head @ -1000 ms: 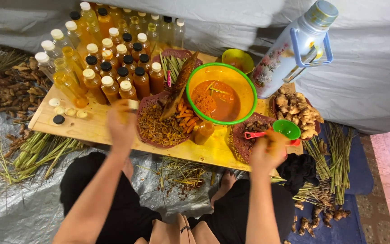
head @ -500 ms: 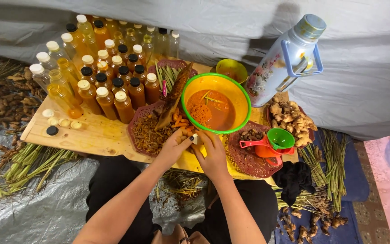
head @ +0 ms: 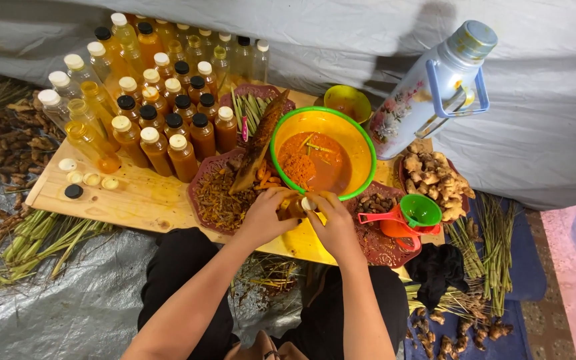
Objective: The person pours a red liquid from a large bowl into small plastic bottles using a red funnel. They place the filled bottles on a wooden board and repeat the process for several bottles.
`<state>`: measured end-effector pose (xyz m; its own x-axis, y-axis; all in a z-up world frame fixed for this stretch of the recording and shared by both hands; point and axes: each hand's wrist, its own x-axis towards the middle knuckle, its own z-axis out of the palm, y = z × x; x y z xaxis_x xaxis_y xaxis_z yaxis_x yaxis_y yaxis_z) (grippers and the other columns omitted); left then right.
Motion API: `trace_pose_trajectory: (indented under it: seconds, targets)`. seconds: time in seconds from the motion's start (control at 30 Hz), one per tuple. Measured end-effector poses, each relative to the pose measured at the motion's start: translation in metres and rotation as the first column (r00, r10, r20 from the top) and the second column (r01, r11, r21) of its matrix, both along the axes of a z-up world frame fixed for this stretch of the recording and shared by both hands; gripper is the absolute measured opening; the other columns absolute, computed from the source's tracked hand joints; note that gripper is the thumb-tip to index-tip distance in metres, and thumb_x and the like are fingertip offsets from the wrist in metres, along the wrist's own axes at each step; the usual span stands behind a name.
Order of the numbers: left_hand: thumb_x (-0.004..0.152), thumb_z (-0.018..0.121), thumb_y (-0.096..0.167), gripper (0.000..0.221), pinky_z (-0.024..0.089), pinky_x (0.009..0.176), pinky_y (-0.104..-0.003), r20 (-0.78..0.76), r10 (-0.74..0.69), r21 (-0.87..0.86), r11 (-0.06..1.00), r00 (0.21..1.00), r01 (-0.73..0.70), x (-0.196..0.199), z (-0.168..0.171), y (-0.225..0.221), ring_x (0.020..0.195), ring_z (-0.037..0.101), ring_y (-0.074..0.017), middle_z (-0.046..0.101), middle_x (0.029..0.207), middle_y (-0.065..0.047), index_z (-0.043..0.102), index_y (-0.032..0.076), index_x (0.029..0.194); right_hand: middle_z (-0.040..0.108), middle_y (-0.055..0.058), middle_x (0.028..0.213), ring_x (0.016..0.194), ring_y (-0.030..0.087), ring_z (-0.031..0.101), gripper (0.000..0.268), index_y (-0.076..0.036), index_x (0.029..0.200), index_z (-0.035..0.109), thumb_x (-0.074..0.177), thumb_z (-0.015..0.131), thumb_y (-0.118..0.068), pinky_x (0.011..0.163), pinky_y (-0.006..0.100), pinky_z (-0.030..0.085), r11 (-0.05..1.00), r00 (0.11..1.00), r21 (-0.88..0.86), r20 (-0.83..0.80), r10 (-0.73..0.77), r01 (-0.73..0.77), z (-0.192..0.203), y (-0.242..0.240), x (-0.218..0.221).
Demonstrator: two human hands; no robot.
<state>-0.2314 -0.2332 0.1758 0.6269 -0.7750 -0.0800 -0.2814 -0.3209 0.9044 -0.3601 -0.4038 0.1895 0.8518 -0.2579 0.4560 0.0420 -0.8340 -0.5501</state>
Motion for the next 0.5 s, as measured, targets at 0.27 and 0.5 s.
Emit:
trace_pose_trajectory:
  seconds: [0.27,0.5]
  targets:
    - [0.092,0.083,0.049,0.076,0.035,0.13,-0.056,0.008,-0.004,0.095,0.995,1.0,0.003,0.008,-0.02,-0.012,0.16,0.037,-0.0423,0.057,0.155,-0.015,0.064,0.01,0.154,0.072,0.014,0.12,0.113,0.034,0.069,0.04,-0.014,0.132,0.08,0.094,0.079,-0.004,0.101,0.047,0.054,0.989,0.996,-0.117,-0.007,0.094,-0.094,0.002,-0.004,0.011]
    - [0.093,0.082,0.055,0.078,0.039,0.126,-0.059,-0.038,0.011,0.114,0.994,0.999,-0.007,0.003,-0.016,-0.011,0.159,0.037,-0.0422,0.056,0.153,-0.013,0.063,0.013,0.156,0.073,-0.004,0.103,0.11,0.019,0.06,0.03,-0.026,0.125,0.08,0.095,0.083,-0.028,0.109,0.049,0.039,0.957,0.995,-0.29,-0.094,-0.034,0.005,0.002,-0.007,0.012]
